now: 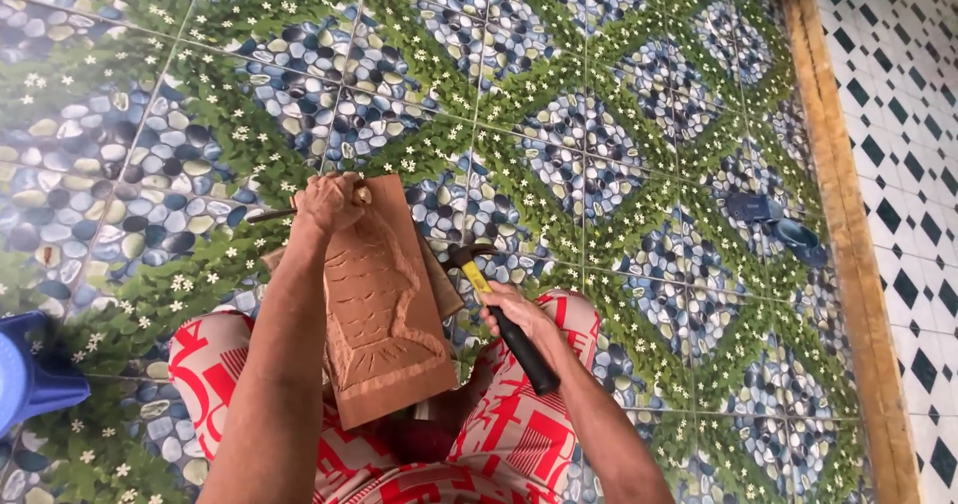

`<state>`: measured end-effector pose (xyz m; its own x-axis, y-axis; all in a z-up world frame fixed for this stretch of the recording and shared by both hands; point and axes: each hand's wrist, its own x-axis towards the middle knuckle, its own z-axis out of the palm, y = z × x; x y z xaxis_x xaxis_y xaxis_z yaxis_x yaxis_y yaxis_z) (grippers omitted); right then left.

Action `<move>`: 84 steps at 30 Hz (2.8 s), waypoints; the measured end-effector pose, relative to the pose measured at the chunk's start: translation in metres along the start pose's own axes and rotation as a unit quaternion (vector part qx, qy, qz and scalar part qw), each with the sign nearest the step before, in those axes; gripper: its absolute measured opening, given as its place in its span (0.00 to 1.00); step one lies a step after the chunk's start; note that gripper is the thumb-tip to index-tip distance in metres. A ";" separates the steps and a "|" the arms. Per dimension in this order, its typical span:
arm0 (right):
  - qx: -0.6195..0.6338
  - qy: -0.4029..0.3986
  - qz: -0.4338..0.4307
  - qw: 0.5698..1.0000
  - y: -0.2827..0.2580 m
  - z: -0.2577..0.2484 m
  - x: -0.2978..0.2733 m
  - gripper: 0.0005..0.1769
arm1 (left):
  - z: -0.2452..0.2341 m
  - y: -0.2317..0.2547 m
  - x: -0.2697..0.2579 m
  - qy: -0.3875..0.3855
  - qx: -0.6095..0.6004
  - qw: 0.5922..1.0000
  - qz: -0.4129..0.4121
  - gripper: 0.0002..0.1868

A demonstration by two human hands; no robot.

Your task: Carving a decorative pattern into a wooden block using a hammer and a wooden chisel.

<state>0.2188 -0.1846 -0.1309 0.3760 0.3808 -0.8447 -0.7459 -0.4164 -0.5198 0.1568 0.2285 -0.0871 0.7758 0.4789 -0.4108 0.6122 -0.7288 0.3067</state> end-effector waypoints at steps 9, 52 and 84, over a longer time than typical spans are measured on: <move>0.016 0.028 -0.003 0.999 -0.062 0.055 -0.082 0.22 | -0.003 -0.002 -0.007 -0.016 0.011 1.000 0.021 0.32; -0.036 0.032 0.031 0.998 0.029 0.013 -0.006 0.30 | 0.074 0.016 -0.012 0.002 0.052 0.998 0.019 0.24; -0.022 0.103 -0.243 0.964 0.058 0.033 -0.168 0.26 | -0.043 0.135 -0.240 -0.015 -0.618 0.717 0.321 0.06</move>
<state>0.0945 -0.2456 -0.0151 0.7800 0.3690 -0.5054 -0.4320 -0.2668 -0.8615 0.0599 0.0365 0.0892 0.9660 0.2146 0.1444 -0.1892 0.2051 0.9603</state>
